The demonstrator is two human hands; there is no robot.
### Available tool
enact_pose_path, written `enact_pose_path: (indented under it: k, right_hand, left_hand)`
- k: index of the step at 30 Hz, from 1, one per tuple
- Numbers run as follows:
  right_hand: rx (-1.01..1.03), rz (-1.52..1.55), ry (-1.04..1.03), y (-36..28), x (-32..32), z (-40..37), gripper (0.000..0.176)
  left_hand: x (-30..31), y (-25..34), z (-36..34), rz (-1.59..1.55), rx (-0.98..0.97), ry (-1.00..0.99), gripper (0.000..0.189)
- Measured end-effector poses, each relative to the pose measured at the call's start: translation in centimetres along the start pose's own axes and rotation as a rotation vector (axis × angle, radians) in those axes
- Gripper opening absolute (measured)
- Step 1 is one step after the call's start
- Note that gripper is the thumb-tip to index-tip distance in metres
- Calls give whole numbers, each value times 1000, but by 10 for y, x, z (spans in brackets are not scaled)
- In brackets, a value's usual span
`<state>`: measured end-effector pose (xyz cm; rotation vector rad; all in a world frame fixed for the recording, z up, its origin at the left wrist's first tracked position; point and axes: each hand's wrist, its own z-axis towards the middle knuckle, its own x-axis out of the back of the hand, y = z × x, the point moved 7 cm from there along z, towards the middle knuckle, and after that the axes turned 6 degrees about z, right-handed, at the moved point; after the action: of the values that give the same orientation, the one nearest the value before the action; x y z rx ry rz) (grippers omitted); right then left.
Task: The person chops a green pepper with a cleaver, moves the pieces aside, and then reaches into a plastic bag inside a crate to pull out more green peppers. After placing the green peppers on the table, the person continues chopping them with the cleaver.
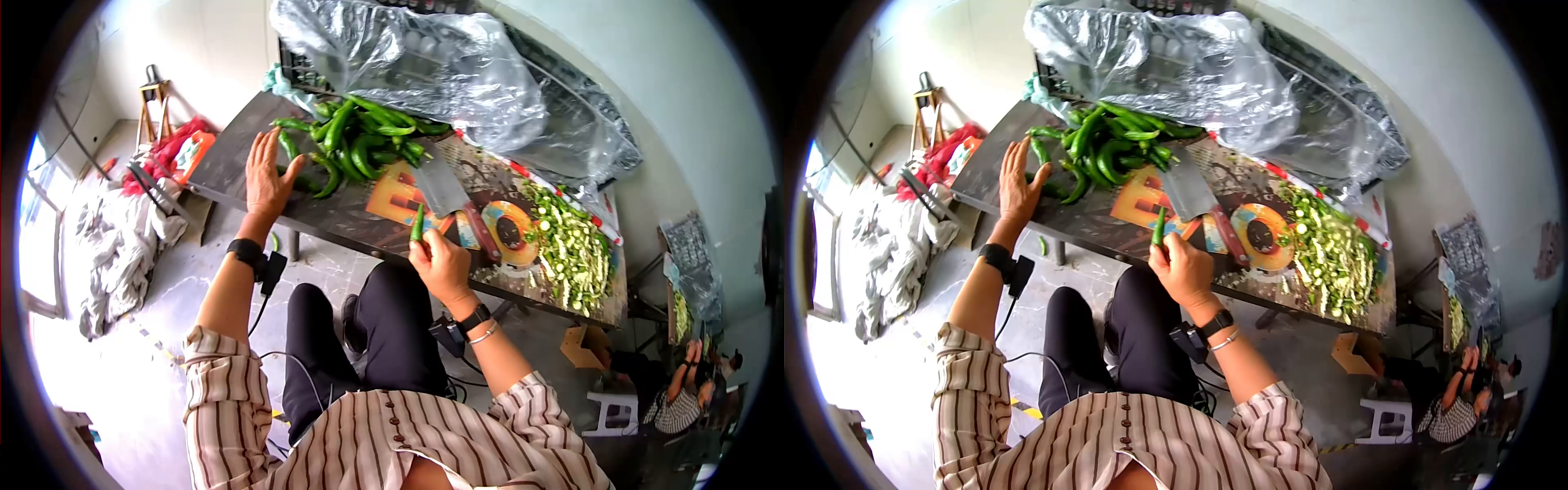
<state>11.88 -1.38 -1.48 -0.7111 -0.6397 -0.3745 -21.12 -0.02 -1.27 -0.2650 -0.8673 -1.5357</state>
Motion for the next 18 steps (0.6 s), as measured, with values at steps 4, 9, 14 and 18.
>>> enact_pose_path:
  k: [4, 9, 14, 18]
  right_hand:
    - [17, 51, 4, 2, -1, -2, 22]
    - [48, 47, 14, 6, -1, -7, 21]
    - [2, 67, 2, 7, -4, -9, 16]
    - [-32, 70, -22, 5, -5, -9, 17]
  left_hand:
    - [2, 2, -1, 4, 18, -7, 69]
    - [15, 10, 4, -91, -3, 27, 63]
    - [15, 6, -3, -30, 45, 37, 66]
    - [8, 1, -5, -48, 54, -19, 67]
